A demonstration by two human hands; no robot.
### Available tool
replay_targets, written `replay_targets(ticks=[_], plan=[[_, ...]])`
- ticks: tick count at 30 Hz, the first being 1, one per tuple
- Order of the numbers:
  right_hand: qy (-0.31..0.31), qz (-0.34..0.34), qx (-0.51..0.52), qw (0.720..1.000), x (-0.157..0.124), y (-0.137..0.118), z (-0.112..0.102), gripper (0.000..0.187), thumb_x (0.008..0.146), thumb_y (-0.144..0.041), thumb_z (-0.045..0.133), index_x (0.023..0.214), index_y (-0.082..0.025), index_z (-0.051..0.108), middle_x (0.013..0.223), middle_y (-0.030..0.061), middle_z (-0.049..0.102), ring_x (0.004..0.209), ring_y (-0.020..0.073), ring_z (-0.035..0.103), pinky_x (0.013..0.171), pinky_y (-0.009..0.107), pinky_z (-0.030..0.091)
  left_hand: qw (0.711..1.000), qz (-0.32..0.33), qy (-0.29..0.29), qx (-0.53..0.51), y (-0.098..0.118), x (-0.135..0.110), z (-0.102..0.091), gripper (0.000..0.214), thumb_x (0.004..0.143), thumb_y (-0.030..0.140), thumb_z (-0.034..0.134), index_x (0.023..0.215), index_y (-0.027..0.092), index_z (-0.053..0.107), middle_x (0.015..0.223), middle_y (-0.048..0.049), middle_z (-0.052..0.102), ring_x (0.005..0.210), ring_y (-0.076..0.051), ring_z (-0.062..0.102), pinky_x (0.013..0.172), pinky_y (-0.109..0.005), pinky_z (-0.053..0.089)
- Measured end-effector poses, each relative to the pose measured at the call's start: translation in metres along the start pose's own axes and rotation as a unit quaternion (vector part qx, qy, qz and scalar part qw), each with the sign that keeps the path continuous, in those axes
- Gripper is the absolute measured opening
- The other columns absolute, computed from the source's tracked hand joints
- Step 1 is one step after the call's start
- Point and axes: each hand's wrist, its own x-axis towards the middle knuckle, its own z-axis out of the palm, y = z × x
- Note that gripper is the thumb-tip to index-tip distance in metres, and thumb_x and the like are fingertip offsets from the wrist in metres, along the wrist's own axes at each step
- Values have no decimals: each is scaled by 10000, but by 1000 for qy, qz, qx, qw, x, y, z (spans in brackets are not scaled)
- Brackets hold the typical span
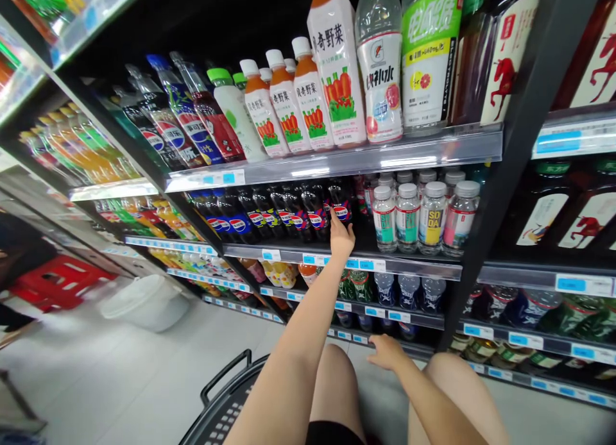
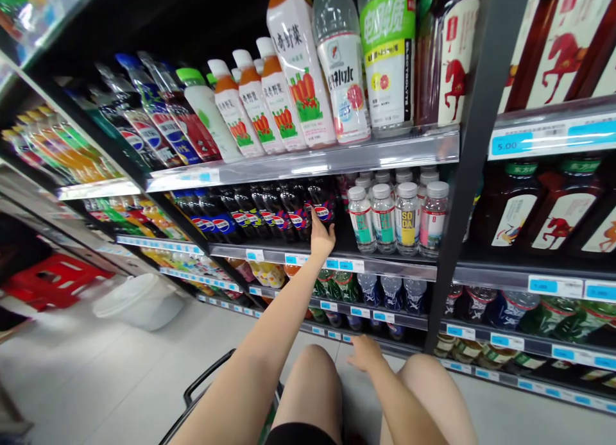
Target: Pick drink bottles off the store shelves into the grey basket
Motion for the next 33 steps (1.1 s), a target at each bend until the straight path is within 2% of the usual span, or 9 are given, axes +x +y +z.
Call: replay_targets(ticks=[4, 7, 11, 13, 15, 18, 22, 26, 33], plan=[[-3, 1, -6, 1000, -1, -3, -1, 528, 800, -323, 720, 1311, -202, 668, 1197, 133, 720, 1165, 306, 656, 977, 376, 495, 1000, -1, 2, -10, 1, 0, 1, 804, 911, 134, 505, 1594, 40, 90, 1609, -266, 269, 1515, -322, 290, 1240, -463, 315], [-5, 1, -11, 1000, -1, -4, -1, 509, 803, -321, 719, 1294, -196, 677, 1202, 139, 719, 1171, 311, 654, 973, 377, 498, 999, 38, 37, -13, 3, -3, -2, 765, 928, 155, 491, 1595, 71, 127, 1619, -253, 242, 1530, -314, 243, 1255, -488, 280], [-9, -2, -15, 1000, -1, -4, 0, 484, 802, -316, 713, 1269, -191, 691, 1173, 137, 731, 1150, 320, 665, 952, 382, 509, 991, 106, 73, 29, 8, -7, -8, 554, 991, 202, 402, 1533, 104, 354, 1584, -223, 335, 1518, -280, 274, 1249, -493, 289], [-9, -4, -15, 1000, 0, -3, 0, 477, 804, -313, 708, 1264, -190, 694, 1172, 132, 733, 1152, 317, 664, 957, 378, 506, 986, 149, 31, 76, 10, -5, -9, 474, 989, 163, 371, 1442, 138, 510, 1518, -172, 470, 1481, -248, 355, 1240, -468, 318], [-9, -5, -15, 1000, 2, -1, 1, 478, 805, -311, 704, 1268, -194, 692, 1171, 123, 736, 1148, 308, 666, 963, 370, 504, 971, 196, -51, 128, 11, -1, -9, 451, 963, 108, 372, 1335, 161, 623, 1461, -122, 559, 1466, -226, 389, 1254, -458, 306], [-9, -4, -15, 1000, 5, 0, 3, 516, 809, -324, 702, 1308, -198, 670, 1183, 120, 732, 1142, 295, 669, 965, 357, 503, 934, 235, -172, 206, 13, 8, -7, 416, 915, 68, 420, 1198, 145, 714, 1467, -105, 565, 1512, -237, 318, 1297, -483, 202], [-7, 0, -15, 1000, 8, 2, 5, 523, 808, -339, 700, 1314, -208, 667, 1169, 122, 734, 1128, 290, 675, 950, 353, 507, 917, 203, -220, 264, 15, 12, -4, 421, 880, 51, 449, 1198, 121, 716, 1572, -131, 429, 1551, -244, 210, 1306, -502, 136], [-6, 5, -12, 1000, 8, 4, 5, 513, 793, -345, 716, 1291, -227, 682, 1121, 110, 747, 1091, 284, 691, 925, 342, 512, 947, 154, -180, 216, 17, 11, -4, 432, 840, 15, 472, 1157, 155, 730, 1630, -111, 326, 1554, -241, 206, 1302, -528, 110], [-13, 4, -8, 1000, 6, 9, 1, 539, 778, -368, 726, 1292, -213, 680, 1137, 112, 746, 1095, 296, 687, 908, 341, 508, 964, 152, -177, 129, 8, 11, 1, 454, 772, -12, 527, 1063, 244, 765, 1475, -86, 552, 1556, -254, 196, 1290, -601, 67]])
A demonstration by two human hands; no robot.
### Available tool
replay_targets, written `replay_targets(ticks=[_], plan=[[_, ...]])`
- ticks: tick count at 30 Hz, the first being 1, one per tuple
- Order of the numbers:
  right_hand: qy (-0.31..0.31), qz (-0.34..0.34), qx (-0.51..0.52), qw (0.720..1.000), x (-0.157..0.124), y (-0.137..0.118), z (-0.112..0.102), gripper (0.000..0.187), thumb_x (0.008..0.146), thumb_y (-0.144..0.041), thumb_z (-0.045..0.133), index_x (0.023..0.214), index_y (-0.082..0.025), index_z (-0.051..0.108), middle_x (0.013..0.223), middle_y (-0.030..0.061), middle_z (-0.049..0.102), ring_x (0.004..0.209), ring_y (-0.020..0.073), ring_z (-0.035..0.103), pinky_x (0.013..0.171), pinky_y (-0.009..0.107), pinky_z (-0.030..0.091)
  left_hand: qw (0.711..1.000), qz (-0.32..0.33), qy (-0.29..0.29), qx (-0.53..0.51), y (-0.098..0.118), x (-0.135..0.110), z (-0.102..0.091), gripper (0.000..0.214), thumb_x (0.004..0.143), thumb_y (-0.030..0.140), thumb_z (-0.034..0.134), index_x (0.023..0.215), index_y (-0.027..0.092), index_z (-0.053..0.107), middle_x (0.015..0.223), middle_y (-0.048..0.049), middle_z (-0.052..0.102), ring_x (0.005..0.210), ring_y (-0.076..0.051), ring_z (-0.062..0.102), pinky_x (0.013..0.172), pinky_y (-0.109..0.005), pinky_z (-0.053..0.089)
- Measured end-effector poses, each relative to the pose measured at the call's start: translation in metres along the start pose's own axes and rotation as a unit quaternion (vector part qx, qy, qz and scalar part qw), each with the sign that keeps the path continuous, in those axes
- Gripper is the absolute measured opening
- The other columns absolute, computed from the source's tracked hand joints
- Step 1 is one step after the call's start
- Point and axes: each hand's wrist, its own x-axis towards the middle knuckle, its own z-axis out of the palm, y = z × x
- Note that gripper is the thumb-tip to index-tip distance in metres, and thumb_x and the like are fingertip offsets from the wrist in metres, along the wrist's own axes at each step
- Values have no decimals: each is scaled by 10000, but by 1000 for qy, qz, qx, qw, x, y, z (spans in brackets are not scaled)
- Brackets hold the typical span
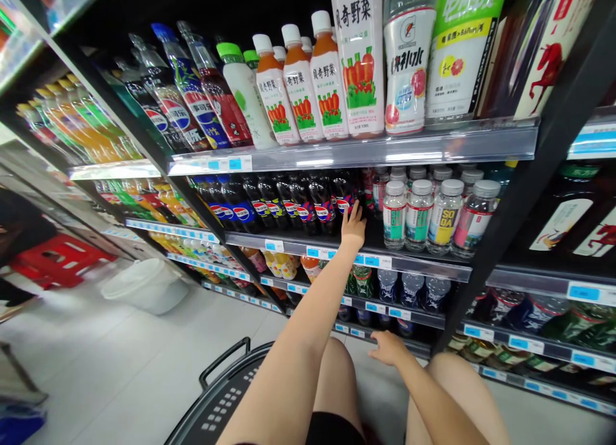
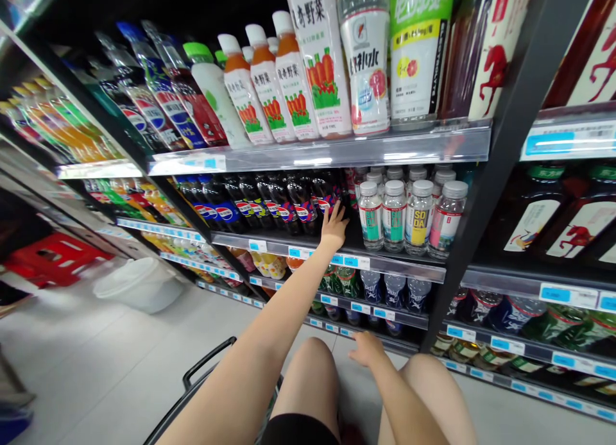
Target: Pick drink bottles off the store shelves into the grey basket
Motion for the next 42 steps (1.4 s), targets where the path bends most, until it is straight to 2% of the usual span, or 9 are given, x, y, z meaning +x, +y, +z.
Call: replay_targets(ticks=[4, 11, 15, 26, 30, 33, 37, 39, 42], plan=[[1, -2, 2, 1000, -1, 0, -2, 533, 779, -378, 714, 1290, -231, 678, 1142, 105, 743, 1108, 302, 681, 907, 347, 502, 1000, 6, -23, 3, -1, 0, -3, 554, 770, -42, 487, 1158, 264, 738, 1300, -71, 680, 1471, -244, 381, 1290, -587, 97], [4, -6, 7, 1000, -3, -3, -2, 512, 774, -351, 708, 1272, -238, 686, 1100, 101, 754, 1078, 310, 688, 895, 358, 497, 997, -41, -52, -40, 6, -6, -11, 456, 934, 111, 454, 1331, 238, 639, 1224, -91, 703, 1123, -249, 650, 961, -387, 540], [2, -6, 8, 1000, -3, -5, -3, 523, 770, -362, 715, 1276, -235, 684, 1097, 100, 755, 1069, 314, 688, 879, 355, 499, 985, -154, -74, -39, 7, -4, -8, 589, 940, 163, 498, 1524, 196, 428, 1088, -119, 740, 1000, -273, 700, 906, -392, 545], [-1, -4, 10, 1000, -2, -1, -2, 507, 790, -365, 718, 1275, -219, 687, 1094, 109, 757, 1063, 301, 689, 895, 357, 494, 981, -170, -43, -79, 2, -2, -4, 650, 938, 178, 490, 1568, 150, 335, 995, -119, 743, 938, -260, 710, 896, -369, 538], [1, 5, 0, 1000, -2, -2, -2, 503, 808, -346, 708, 1293, -218, 676, 1141, 109, 743, 1089, 285, 685, 916, 351, 500, 980, -119, 90, -130, 10, -13, -12, 489, 1010, 211, 348, 1485, 146, 444, 1074, -129, 712, 1014, -220, 679, 969, -362, 518], [-9, 14, -14, 1000, -3, -3, -2, 511, 822, -342, 703, 1311, -197, 664, 1201, 131, 722, 1115, 285, 679, 933, 351, 500, 969, -34, 198, -141, 8, -64, -21, 470, 1038, 305, 306, 1467, 165, 438, 1197, -151, 662, 1120, -211, 628, 1010, -380, 510], [-45, 15, -37, 998, -7, 1, -1, 500, 826, -342, 709, 1300, -190, 668, 1310, 142, 674, 1217, 284, 634, 984, 340, 484, 987, 5, 146, -61, -23, -215, -24, 523, 963, 366, 476, 1454, 195, 419, 1280, -178, 632, 1255, -276, 581, 1082, -483, 478], [-67, 14, -49, 996, -9, 5, 2, 510, 826, -329, 712, 1311, -178, 659, 1340, 147, 656, 1240, 282, 621, 1004, 336, 477, 988, -110, 109, 3, -40, -317, -27, 599, 937, 400, 493, 1477, 167, 381, 1390, -217, 560, 1363, -321, 500, 1145, -555, 406], [-89, 4, -63, 994, -11, 12, 7, 533, 854, -304, 687, 1359, -151, 621, 1372, 160, 632, 1245, 272, 620, 1025, 330, 466, 923, -369, 10, 107, -48, -479, -41, 697, 945, 427, 413, 1547, 102, 278, 1583, -244, 339, 1533, -323, 245, 1237, -559, 262]])
